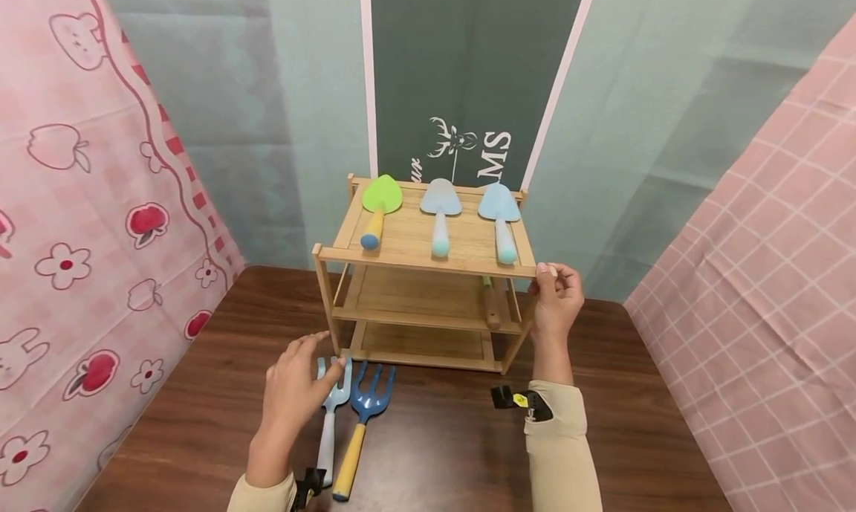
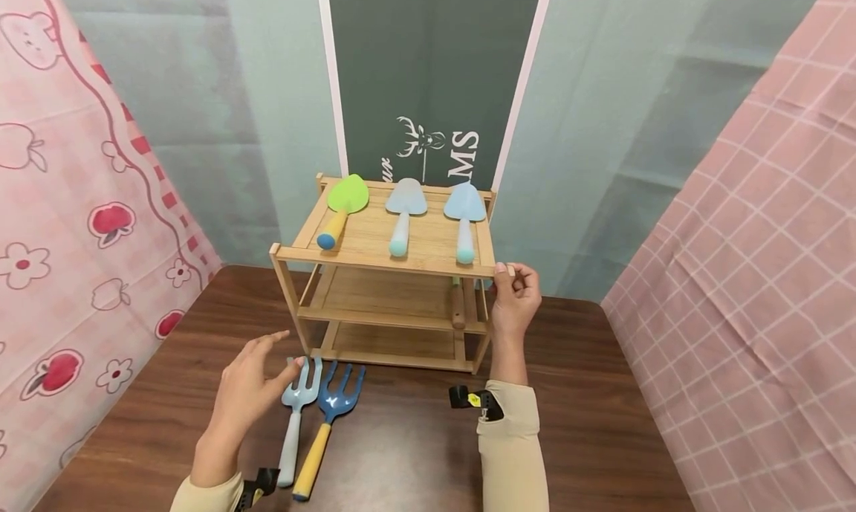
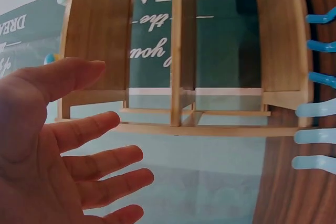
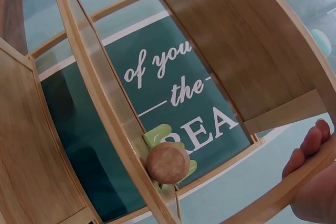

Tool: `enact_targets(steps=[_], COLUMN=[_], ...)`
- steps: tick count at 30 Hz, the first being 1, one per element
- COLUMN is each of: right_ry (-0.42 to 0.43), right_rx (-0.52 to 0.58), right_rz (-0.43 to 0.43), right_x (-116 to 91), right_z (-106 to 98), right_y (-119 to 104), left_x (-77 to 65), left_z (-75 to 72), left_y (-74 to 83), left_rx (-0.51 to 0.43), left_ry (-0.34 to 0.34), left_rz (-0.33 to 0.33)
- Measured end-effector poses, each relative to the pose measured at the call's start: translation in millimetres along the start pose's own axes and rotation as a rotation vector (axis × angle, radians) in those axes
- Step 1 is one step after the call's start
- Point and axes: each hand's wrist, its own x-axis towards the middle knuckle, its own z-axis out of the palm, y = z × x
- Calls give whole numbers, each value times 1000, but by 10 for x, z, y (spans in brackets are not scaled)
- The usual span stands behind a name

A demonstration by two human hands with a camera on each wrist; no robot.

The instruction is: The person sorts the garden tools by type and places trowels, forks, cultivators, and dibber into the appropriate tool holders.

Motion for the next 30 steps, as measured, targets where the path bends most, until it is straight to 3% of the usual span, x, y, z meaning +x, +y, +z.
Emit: enact_targets(steps=[7, 20, 26, 30], right_ry=[-24, -15, -10, -6], right_rx=[1, 12, -2, -7], right_rz=[22, 17, 16, 13], right_x=[-18, 13, 2, -5], right_z=[-13, 0, 12, 7], right_y=[-16, -23, -20, -18], left_x=[-158, -501, -642, -731], left_z=[135, 461, 544, 624], left_y=[-51, -154, -220, -248], left_rx=[41, -5, 67, 90], left_ry=[-5, 57, 65, 112], left_rz=[35, 98, 111, 171])
